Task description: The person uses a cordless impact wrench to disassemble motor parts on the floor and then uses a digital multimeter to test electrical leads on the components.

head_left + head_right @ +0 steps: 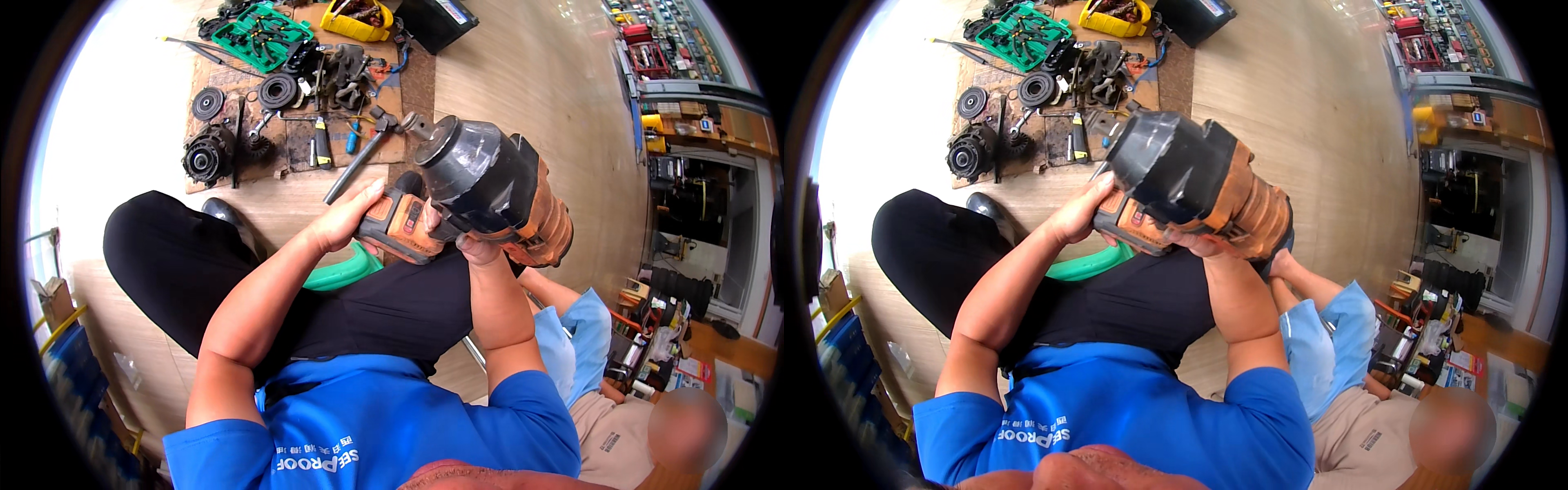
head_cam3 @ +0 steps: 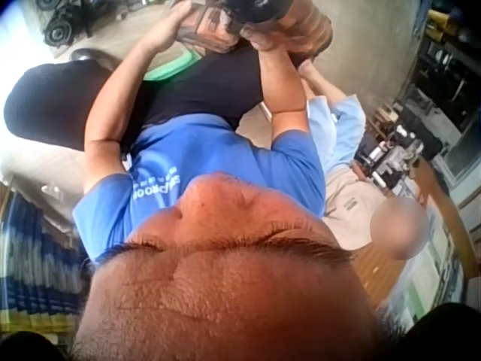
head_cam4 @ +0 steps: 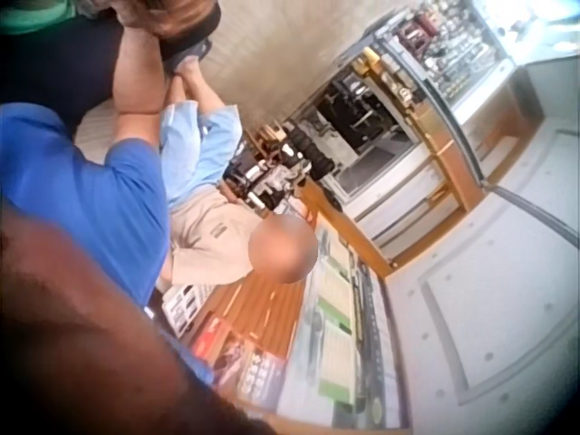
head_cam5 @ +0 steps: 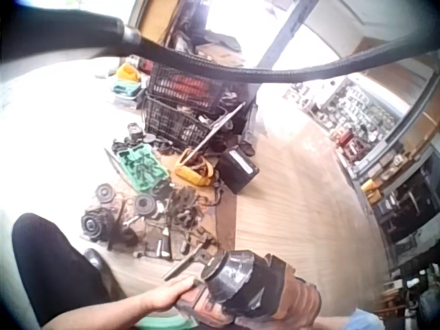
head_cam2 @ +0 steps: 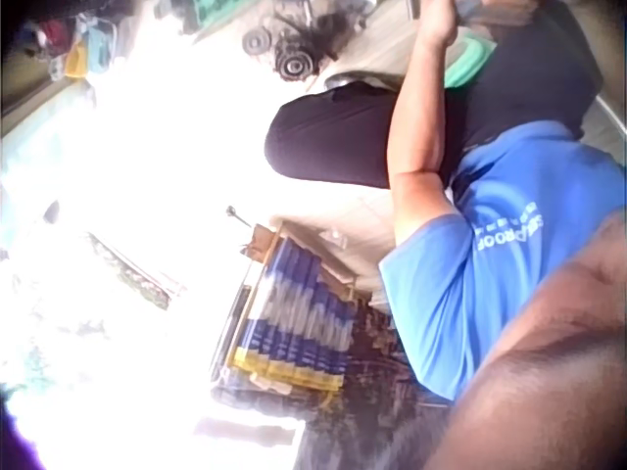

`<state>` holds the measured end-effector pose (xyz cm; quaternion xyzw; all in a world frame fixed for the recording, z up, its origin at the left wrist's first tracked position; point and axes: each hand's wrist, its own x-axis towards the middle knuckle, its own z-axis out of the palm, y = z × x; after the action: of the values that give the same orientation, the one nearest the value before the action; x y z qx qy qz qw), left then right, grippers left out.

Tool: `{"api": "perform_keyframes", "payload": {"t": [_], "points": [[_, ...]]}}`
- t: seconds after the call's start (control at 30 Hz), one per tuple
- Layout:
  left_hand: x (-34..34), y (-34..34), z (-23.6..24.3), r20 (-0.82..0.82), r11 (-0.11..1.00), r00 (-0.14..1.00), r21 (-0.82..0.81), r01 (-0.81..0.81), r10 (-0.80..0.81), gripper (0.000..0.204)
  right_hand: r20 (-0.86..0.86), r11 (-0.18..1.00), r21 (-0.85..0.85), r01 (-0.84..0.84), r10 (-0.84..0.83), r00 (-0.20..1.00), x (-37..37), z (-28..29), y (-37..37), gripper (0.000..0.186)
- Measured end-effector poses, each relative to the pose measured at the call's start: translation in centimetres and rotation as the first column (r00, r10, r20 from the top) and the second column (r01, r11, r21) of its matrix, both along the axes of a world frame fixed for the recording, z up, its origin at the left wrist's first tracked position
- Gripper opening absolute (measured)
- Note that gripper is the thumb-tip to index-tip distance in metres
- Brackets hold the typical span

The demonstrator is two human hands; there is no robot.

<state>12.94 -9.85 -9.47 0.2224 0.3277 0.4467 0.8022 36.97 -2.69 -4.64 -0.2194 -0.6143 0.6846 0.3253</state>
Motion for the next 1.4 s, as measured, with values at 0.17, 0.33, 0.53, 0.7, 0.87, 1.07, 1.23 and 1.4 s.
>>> {"api": "perform_keyframes", "payload": {"t": [0.17, 0.33, 0.53, 0.7, 0.87, 1.07, 1.23, 1.4], "points": [[-0.5, -0.2, 0.4, 0.007, 0.999, 0.999, -0.014, 0.034, -0.034, 0.047, -0.177, 0.979, -0.117, -0.169, 0.147, 0.973, -3.1, 3.3, 0.6, 0.063], [-0.5, -0.6, 0.9, 0.021, 0.999, 0.999, -0.046, 0.029, -0.028, 0.048, -0.117, 0.980, -0.117, -0.161, 0.148, 0.982, -5.0, 5.6, 0.6, 0.083], [-1.0, -0.9, 0.7, -0.078, 1.000, 0.997, -0.003, 0.007, -0.007, 0.058, -0.061, 0.988, -0.119, -0.103, 0.096, 0.994, -5.3, 5.3, -0.8, 0.083], [-0.6, -1.2, 2.4, -0.263, 0.999, 0.964, -0.011, -0.049, 0.044, 0.071, -0.135, 0.979, -0.143, -0.142, 0.123, 0.983, -6.3, 5.2, -0.7, 0.081], [-0.8, -1.6, 3.0, -0.267, 0.996, 0.964, -0.082, -0.022, -0.001, 0.073, -0.149, 0.965, -0.237, -0.107, 0.073, 0.986, -6.4, 5.1, -0.1, 0.078], [-0.9, -2.7, 3.9, -0.149, 0.963, 0.982, -0.257, 0.076, -0.118, 0.087, -0.184, 0.909, -0.386, -0.155, 0.089, 0.979, -7.0, 5.3, 0.2, 0.072], [-0.4, -3.2, 2.5, -0.148, 0.950, 0.978, -0.294, 0.102, -0.150, 0.092, -0.200, 0.879, -0.445, -0.173, 0.091, 0.976, -6.6, 4.3, 0.3, 0.060], [-0.7, -3.2, 3.4, -0.203, 0.944, 0.970, -0.323, 0.061, -0.132, 0.093, -0.224, 0.864, -0.463, -0.198, 0.102, 0.969, -6.5, 3.7, 0.4, 0.052]]}}
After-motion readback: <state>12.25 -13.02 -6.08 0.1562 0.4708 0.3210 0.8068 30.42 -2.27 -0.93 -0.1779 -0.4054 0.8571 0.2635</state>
